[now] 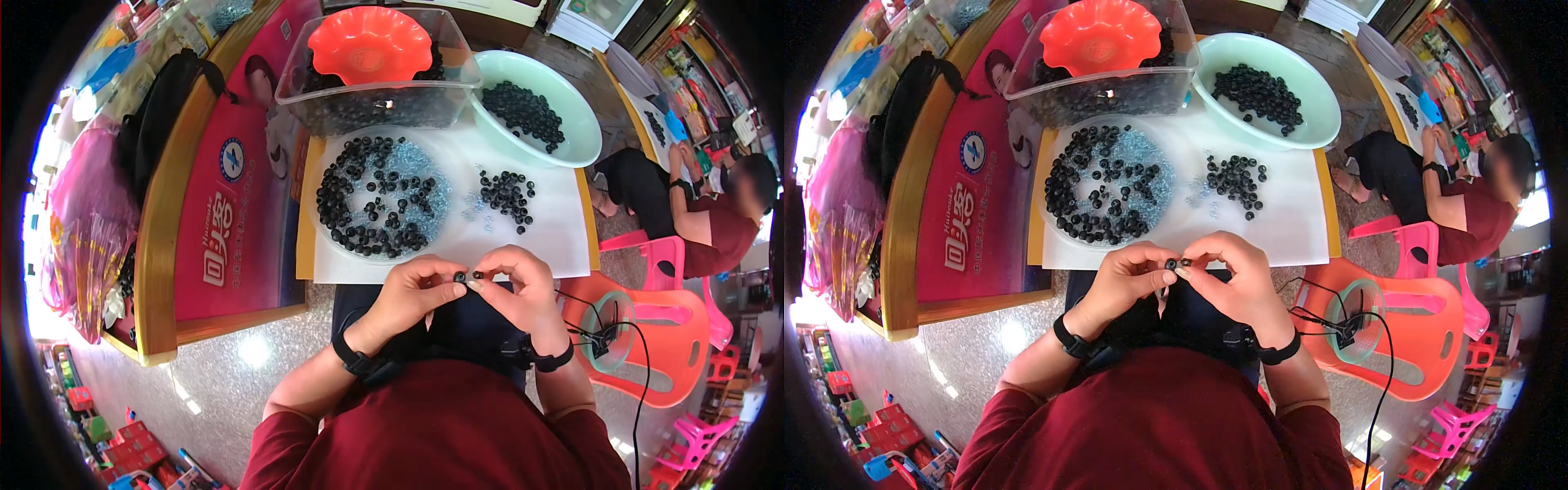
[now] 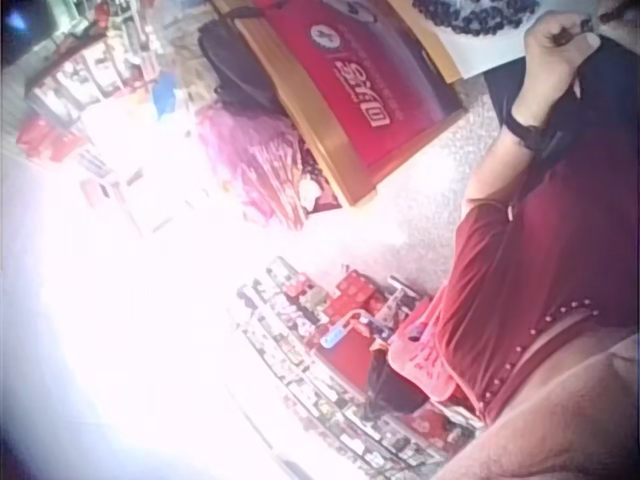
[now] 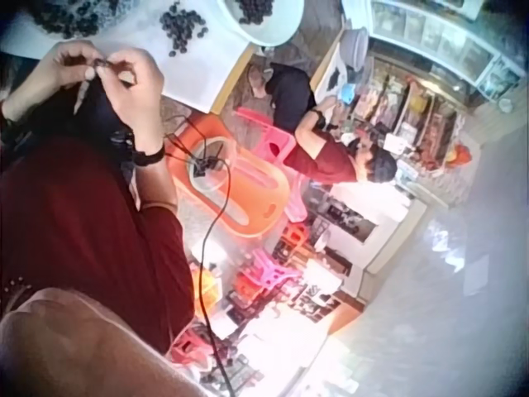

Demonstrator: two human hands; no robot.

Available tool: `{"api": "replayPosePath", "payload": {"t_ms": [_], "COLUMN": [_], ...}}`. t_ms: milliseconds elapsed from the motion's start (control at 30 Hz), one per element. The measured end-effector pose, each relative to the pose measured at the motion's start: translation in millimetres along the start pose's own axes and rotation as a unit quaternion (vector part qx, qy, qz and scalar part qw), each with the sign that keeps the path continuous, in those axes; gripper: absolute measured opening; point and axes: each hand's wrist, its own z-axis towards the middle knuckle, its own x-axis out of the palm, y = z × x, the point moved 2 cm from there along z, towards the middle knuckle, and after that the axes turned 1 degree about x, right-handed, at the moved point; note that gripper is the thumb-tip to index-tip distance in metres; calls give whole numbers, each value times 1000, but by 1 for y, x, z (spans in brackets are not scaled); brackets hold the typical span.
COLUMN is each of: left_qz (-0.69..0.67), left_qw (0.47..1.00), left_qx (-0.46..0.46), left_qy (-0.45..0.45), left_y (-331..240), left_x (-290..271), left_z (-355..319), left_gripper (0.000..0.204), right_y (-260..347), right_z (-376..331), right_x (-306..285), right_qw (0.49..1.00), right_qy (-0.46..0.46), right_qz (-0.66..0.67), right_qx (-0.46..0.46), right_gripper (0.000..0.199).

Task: The recorder is manually assembling small black rubber or plastic components by hand.

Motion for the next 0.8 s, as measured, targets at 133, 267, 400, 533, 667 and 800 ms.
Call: {"api": "replayPosePath", "payload": {"t_ms": [133, 267, 400, 533, 667, 800], "left_qz": [16, 26, 30, 32, 32, 29], "left_qw": [1000, 999, 999, 999, 999, 999], "left_qx": [23, 22, 30, 24, 26, 21], "left_qy": [-2, -1, -5, 0, 2, 1], "left_y": [-2, -4, -3, -1, 0, -1], "left_x": [1, 0, 1, 1, 1, 1], "left_z": [1, 1, 1, 1, 1, -1], "left_gripper": [21, 21, 21, 22, 22, 22], "right_y": [6, 11, 13, 11, 8, 7], "right_z": [2, 4, 6, 3, 1, 2], "right_x": [2, 3, 2, 2, 2, 4], "right_qw": [996, 993, 986, 986, 994, 992], "right_qy": [-1, -12, -7, -13, -22, -22], "right_qz": [-74, -98, -126, -127, -89, -91], "right_qx": [-48, -60, -108, -111, -59, -80], "right_gripper": [24, 23, 25, 24, 22, 16]}}
